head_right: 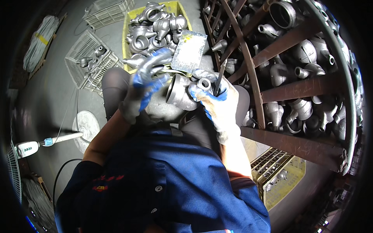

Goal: The person is cleaning and deburring metal pipe fittings using a manual scraper tool.

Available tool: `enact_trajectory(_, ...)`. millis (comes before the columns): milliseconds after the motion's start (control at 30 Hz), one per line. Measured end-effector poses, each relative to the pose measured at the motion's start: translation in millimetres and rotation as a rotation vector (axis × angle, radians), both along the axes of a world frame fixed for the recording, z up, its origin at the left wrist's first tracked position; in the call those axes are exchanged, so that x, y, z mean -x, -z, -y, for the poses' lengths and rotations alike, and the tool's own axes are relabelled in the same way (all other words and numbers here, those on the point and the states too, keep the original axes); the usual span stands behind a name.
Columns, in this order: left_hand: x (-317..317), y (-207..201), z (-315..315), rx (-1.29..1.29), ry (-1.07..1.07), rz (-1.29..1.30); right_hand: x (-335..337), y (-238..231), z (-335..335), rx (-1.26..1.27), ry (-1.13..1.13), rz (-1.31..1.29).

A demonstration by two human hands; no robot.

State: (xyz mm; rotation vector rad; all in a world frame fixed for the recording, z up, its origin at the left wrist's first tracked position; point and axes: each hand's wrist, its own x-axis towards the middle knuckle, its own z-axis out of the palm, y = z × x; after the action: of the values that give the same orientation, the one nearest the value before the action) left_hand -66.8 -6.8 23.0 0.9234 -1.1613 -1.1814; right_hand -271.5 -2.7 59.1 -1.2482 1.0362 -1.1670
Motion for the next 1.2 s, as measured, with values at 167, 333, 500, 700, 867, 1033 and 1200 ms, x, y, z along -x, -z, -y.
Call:
enact_trajectory(167,5,13,-6,0.459,0.090,0.551,-5,-4,0,0.083,0.011,-0.131)
enact_trajectory(333,-18,16,-6,0.054,0.377,-0.396,2,10,11,-0.074,0.055,0.142)
enact_trajectory(500,-5,27,-15,-0.324,0.395,-0.421,10,17,23,-0.188,0.060,0.363)
enact_trajectory(700,-19,70,-11,-0.174,0.388,-0.770,17,49,34,-0.362,0.003,0.609)
enact_trajectory(867,-23,51,-11,-0.216,0.274,-0.580,16,52,29,-0.343,-0.055,0.566)
enact_trajectory(1033,-22,59,-13,-0.208,0.267,-0.657,13,45,26,-0.291,-0.116,0.487)
enact_trajectory(1200,-23,54,-12,-0.223,0.310,-0.675,14,50,25,-0.291,-0.097,0.490)
